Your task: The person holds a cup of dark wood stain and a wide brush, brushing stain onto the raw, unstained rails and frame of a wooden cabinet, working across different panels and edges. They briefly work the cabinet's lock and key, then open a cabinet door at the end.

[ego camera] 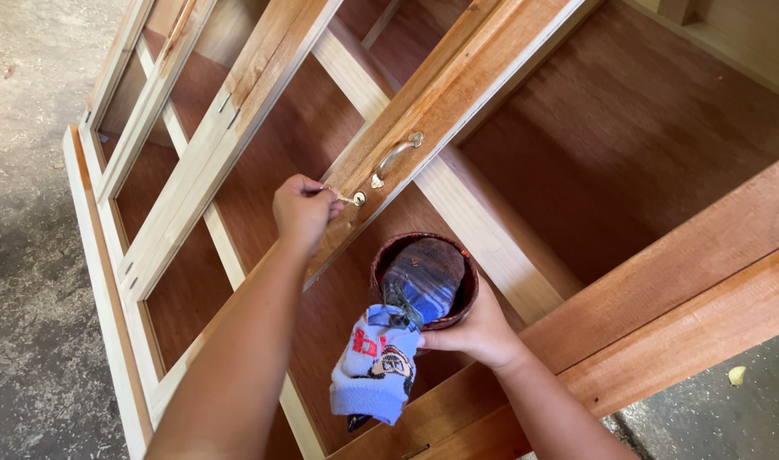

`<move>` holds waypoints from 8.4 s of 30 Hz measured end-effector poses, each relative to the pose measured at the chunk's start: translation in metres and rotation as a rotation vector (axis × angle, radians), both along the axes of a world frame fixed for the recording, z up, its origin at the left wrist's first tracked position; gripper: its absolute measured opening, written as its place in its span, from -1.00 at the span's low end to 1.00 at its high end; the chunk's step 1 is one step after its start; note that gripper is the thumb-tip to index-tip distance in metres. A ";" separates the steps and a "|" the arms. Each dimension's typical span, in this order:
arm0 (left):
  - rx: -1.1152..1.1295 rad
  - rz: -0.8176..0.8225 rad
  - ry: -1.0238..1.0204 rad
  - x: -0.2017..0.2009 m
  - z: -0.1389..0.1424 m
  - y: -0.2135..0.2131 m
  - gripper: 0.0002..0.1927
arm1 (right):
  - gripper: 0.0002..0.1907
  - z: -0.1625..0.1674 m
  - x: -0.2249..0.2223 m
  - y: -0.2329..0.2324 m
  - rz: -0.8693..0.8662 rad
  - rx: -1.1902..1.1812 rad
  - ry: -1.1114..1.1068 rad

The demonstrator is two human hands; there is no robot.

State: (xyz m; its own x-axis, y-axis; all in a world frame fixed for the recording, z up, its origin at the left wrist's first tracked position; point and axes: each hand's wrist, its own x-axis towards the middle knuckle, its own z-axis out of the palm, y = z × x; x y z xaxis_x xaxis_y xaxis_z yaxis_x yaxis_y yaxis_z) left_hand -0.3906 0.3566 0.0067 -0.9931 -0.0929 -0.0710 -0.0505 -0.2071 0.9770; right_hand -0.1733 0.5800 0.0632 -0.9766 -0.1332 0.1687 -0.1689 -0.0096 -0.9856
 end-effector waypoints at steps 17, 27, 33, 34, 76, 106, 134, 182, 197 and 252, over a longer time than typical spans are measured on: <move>-0.238 0.218 0.156 0.016 -0.003 0.042 -0.77 | 0.17 -0.001 -0.001 -0.001 -0.031 -0.008 -0.003; -0.350 0.176 0.260 0.016 -0.017 0.046 -0.75 | 0.18 0.000 -0.003 0.000 -0.054 -0.005 0.022; -0.528 0.028 0.313 0.030 0.014 0.023 -0.72 | 0.17 -0.003 -0.003 -0.003 -0.067 -0.011 0.016; -0.618 -0.041 0.222 0.033 0.027 0.013 -0.69 | 0.16 -0.002 -0.002 -0.003 -0.072 -0.007 0.020; -0.980 -0.577 0.913 0.187 0.187 -0.057 -0.80 | 0.11 0.028 0.005 -0.076 0.014 0.081 0.069; 0.743 -0.292 -0.037 0.183 0.060 -0.075 -0.69 | 0.10 -0.001 0.003 -0.072 -0.033 0.045 0.100; 0.870 0.276 -0.173 0.114 -0.103 -0.138 -0.73 | -0.08 0.007 -0.002 -0.056 -0.225 -0.037 0.087; -0.387 0.534 0.025 0.089 -0.085 -0.050 -0.73 | -0.12 0.012 -0.019 -0.066 -0.276 -0.018 0.000; 0.561 0.418 -0.146 0.065 -0.167 -0.074 -0.65 | -0.12 0.015 -0.020 -0.068 -0.316 -0.030 0.047; 0.285 0.440 0.075 0.105 0.039 -0.039 -0.61 | 0.02 0.031 0.008 -0.047 -0.341 -0.252 -0.040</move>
State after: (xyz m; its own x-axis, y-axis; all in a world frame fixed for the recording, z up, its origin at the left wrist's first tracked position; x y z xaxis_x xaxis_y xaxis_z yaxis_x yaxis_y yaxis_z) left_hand -0.2853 0.3174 0.0453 -0.8678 -0.4896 -0.0851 0.1687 -0.4513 0.8763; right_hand -0.1649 0.5327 0.0946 -0.9641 0.2389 0.1161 -0.1662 -0.2014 -0.9653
